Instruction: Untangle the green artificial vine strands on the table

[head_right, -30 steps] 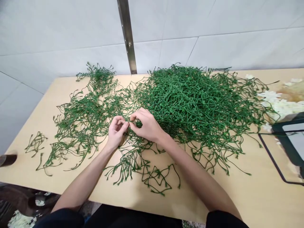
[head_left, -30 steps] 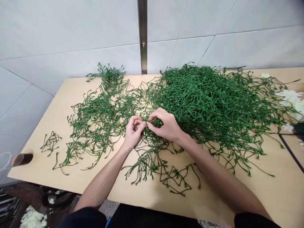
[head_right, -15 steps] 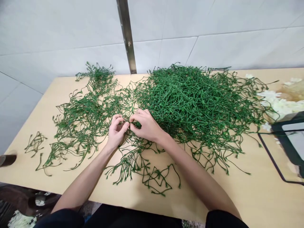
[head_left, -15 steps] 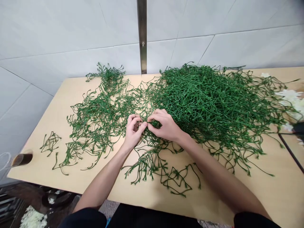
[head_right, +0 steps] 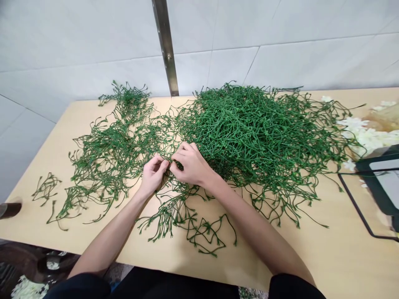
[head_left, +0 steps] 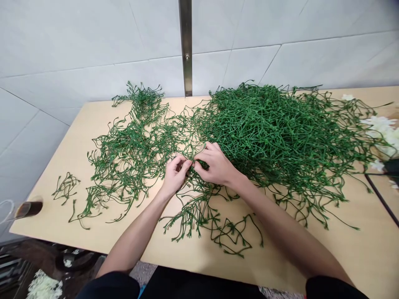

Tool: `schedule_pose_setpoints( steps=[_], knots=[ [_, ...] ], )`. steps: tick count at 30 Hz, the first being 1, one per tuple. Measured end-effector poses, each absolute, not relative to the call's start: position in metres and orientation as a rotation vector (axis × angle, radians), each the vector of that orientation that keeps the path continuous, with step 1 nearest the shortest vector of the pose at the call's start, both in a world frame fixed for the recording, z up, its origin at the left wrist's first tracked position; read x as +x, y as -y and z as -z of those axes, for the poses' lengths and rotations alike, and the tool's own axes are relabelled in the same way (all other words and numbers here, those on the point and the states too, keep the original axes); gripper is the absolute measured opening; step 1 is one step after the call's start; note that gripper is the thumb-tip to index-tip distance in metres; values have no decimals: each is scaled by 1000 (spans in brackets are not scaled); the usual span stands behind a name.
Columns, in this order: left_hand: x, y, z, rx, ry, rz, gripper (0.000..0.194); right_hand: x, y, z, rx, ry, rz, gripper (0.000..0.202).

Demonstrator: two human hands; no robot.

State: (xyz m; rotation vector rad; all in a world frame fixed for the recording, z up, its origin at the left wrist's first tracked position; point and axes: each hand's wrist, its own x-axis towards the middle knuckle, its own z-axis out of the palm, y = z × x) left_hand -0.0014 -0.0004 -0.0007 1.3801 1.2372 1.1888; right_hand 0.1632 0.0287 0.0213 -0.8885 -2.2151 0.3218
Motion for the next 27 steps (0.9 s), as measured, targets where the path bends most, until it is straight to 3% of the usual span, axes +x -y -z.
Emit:
schedule_pose_setpoints(
  steps=[14, 20, 27],
  knots=[
    [-1, -1, 0, 1212, -1112, -1204, 49, 156, -29, -10, -778, 2147, -392, 26],
    [-3, -2, -2, 1189, -1132, -1249, 45, 166, -33, -22, -797, 2041, -313, 18],
    [-2, -1, -7, 1183, -1136, -1246, 46, 171, -35, -26, -653, 2257, -391, 24]
  ],
)
